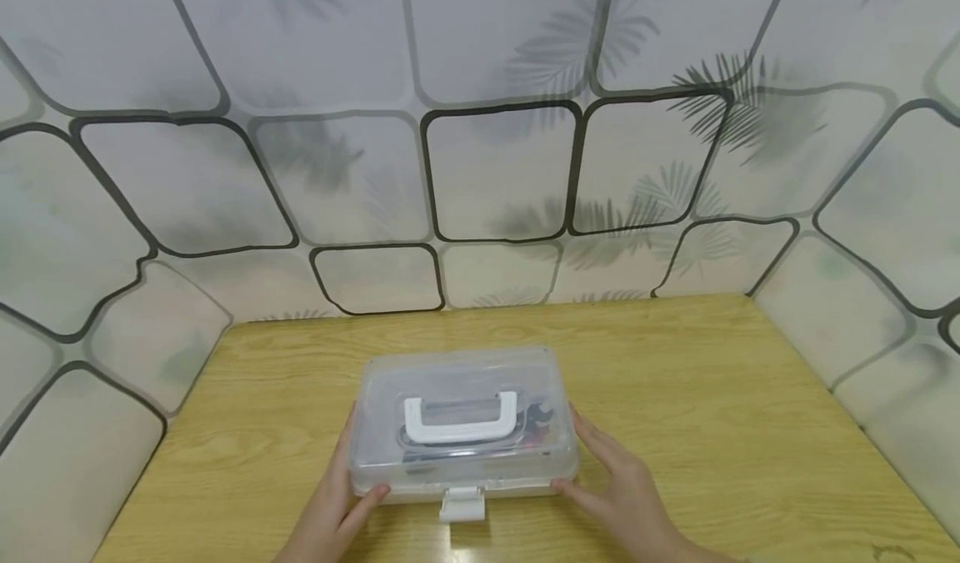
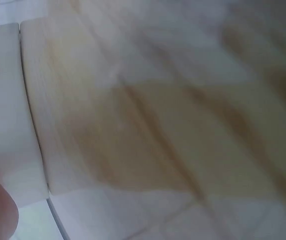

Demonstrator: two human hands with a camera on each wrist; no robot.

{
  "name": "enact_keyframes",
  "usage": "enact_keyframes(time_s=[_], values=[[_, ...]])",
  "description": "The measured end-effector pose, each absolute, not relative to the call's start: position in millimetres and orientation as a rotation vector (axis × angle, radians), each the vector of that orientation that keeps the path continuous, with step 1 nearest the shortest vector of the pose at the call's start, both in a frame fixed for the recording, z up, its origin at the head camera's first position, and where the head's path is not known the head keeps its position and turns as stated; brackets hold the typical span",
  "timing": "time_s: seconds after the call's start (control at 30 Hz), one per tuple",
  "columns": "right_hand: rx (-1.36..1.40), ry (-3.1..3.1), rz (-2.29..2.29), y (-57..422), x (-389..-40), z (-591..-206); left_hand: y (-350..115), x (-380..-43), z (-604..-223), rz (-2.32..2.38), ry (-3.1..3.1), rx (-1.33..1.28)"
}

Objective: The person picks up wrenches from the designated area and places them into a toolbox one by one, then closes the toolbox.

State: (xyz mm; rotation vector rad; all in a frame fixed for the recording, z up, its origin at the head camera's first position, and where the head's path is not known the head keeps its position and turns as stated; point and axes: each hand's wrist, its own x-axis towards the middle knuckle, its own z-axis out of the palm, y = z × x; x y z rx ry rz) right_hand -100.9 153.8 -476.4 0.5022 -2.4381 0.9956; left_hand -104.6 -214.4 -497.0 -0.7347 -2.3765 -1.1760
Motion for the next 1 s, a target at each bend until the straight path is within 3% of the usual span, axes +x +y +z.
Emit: enact_keyframes(time_s=[0.73,1.0], values=[[0.635,-2.401,0.763,165,-105,-478,-217,-100,-486,-0.981,-2.492,-0.547],[0.790,-2.286,0.726,172,-111,-478,-221,-103,-475,-0.713,-2.432,-0.679]])
